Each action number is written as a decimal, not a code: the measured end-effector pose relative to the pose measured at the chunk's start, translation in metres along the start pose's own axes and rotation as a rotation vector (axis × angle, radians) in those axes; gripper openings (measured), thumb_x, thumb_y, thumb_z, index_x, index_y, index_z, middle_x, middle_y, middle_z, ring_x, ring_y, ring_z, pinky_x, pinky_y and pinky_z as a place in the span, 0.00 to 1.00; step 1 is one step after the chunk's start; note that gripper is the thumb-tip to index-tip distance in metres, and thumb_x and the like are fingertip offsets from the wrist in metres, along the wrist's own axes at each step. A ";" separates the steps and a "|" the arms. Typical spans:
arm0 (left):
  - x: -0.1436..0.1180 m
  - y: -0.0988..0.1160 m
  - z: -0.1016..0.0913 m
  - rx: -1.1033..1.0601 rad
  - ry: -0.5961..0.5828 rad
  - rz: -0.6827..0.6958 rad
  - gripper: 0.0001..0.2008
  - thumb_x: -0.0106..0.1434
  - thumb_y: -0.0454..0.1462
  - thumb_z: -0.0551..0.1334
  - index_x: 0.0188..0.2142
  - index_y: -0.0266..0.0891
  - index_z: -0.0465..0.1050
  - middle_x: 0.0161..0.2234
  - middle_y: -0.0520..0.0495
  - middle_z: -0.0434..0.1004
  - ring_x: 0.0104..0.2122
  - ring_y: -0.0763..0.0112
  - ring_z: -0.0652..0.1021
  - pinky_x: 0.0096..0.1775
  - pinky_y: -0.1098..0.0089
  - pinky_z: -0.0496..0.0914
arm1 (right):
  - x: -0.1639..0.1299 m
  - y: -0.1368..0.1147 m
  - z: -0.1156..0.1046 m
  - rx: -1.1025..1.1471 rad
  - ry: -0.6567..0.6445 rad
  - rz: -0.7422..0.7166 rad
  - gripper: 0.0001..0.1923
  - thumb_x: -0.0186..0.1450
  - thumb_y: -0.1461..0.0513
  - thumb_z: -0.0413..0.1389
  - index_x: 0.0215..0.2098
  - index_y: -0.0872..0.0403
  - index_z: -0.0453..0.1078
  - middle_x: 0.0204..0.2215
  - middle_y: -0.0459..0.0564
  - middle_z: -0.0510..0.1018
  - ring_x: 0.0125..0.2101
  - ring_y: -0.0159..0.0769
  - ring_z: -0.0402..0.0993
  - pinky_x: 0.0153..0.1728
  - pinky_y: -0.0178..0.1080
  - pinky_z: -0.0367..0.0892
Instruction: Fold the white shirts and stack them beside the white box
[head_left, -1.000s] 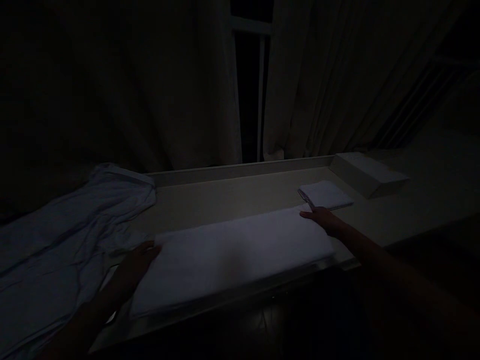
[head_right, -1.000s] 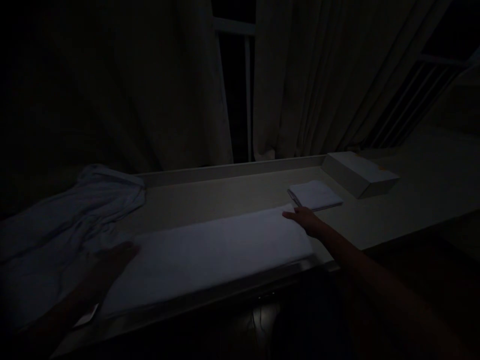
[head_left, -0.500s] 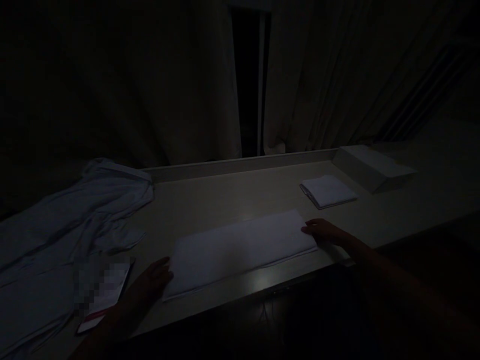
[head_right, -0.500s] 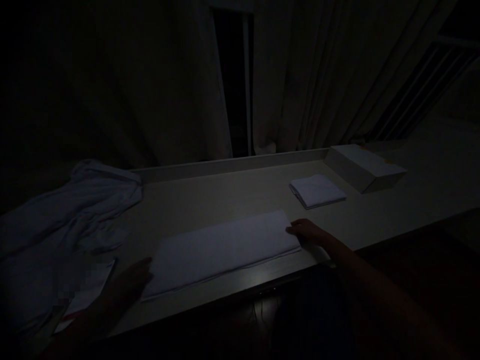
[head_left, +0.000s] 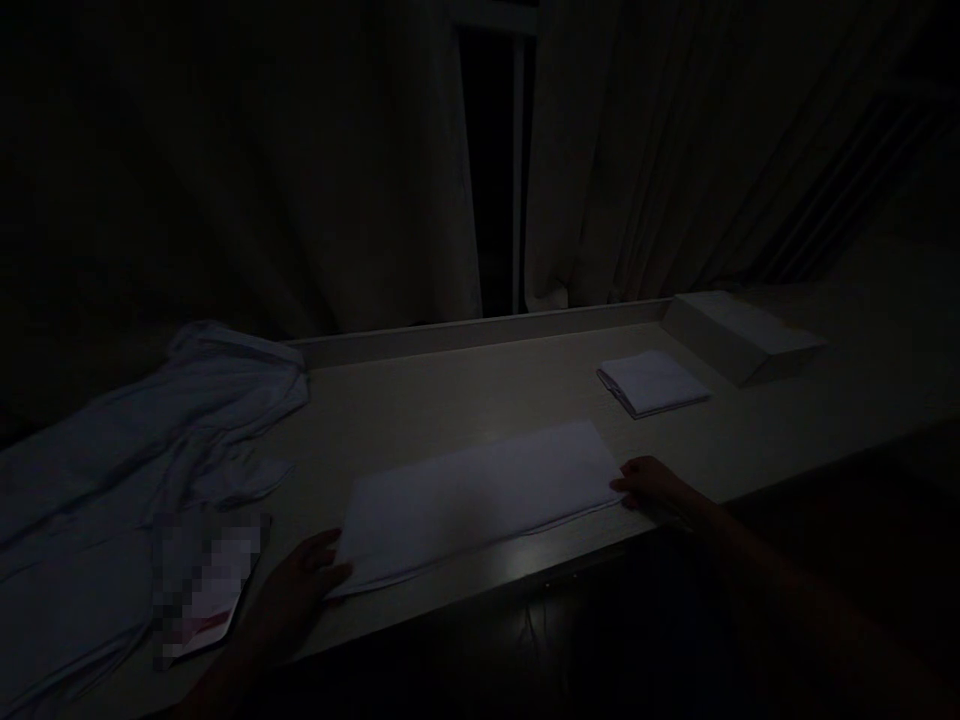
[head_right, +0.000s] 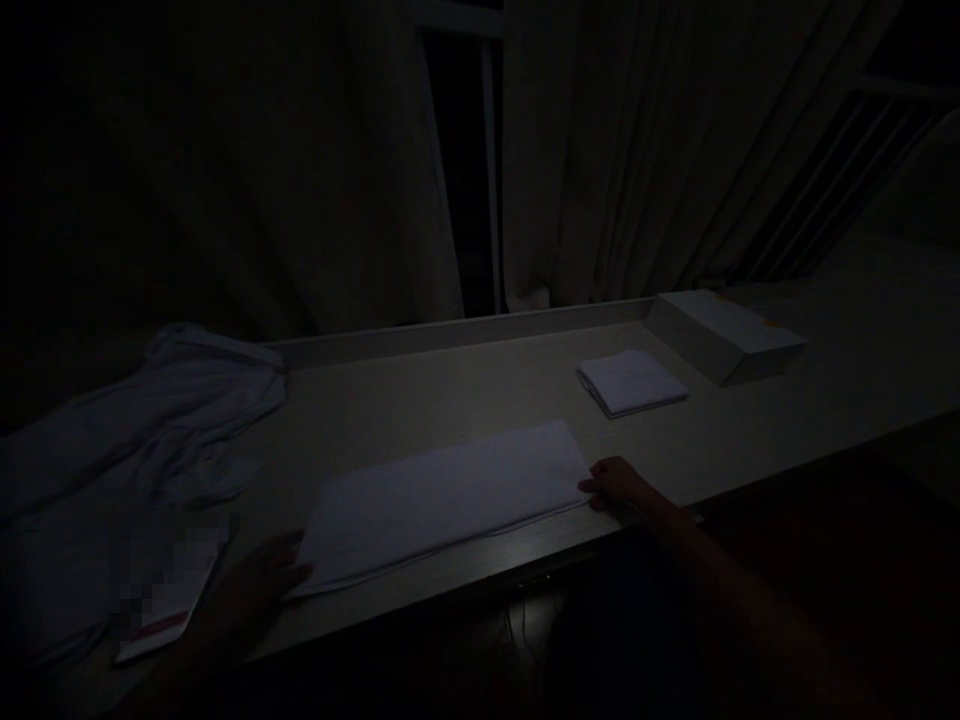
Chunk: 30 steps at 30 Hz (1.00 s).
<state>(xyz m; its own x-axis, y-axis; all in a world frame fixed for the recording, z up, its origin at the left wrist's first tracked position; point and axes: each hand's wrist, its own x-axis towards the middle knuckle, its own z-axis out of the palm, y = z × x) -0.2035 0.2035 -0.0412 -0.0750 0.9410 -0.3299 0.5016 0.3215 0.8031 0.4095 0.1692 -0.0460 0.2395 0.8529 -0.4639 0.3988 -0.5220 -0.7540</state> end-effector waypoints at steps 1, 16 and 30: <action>-0.001 0.001 0.002 0.012 0.016 0.005 0.36 0.47 0.52 0.68 0.54 0.42 0.69 0.49 0.36 0.77 0.47 0.49 0.79 0.40 0.56 0.77 | 0.001 0.001 0.002 -0.022 0.039 -0.006 0.18 0.52 0.55 0.68 0.24 0.55 0.64 0.15 0.42 0.69 0.16 0.29 0.67 0.16 0.30 0.54; 0.007 0.100 0.097 0.661 0.192 0.656 0.28 0.68 0.49 0.48 0.58 0.32 0.67 0.58 0.32 0.70 0.58 0.52 0.70 0.59 0.53 0.63 | -0.006 -0.102 0.138 -0.773 0.290 -0.811 0.28 0.72 0.50 0.46 0.63 0.58 0.62 0.62 0.61 0.66 0.63 0.53 0.58 0.63 0.54 0.50; 0.043 0.075 0.148 0.947 0.335 0.541 0.41 0.65 0.60 0.45 0.67 0.34 0.53 0.68 0.31 0.50 0.68 0.44 0.52 0.64 0.47 0.48 | 0.034 -0.103 0.149 -0.836 0.163 -0.776 0.41 0.70 0.39 0.34 0.70 0.55 0.49 0.69 0.55 0.51 0.69 0.48 0.43 0.66 0.53 0.40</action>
<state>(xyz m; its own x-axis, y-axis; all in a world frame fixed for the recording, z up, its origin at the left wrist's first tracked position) -0.0417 0.2528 -0.0688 0.1939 0.9585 0.2089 0.9762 -0.2095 0.0553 0.2446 0.2518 -0.0534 -0.2398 0.9655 0.1014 0.9364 0.2576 -0.2384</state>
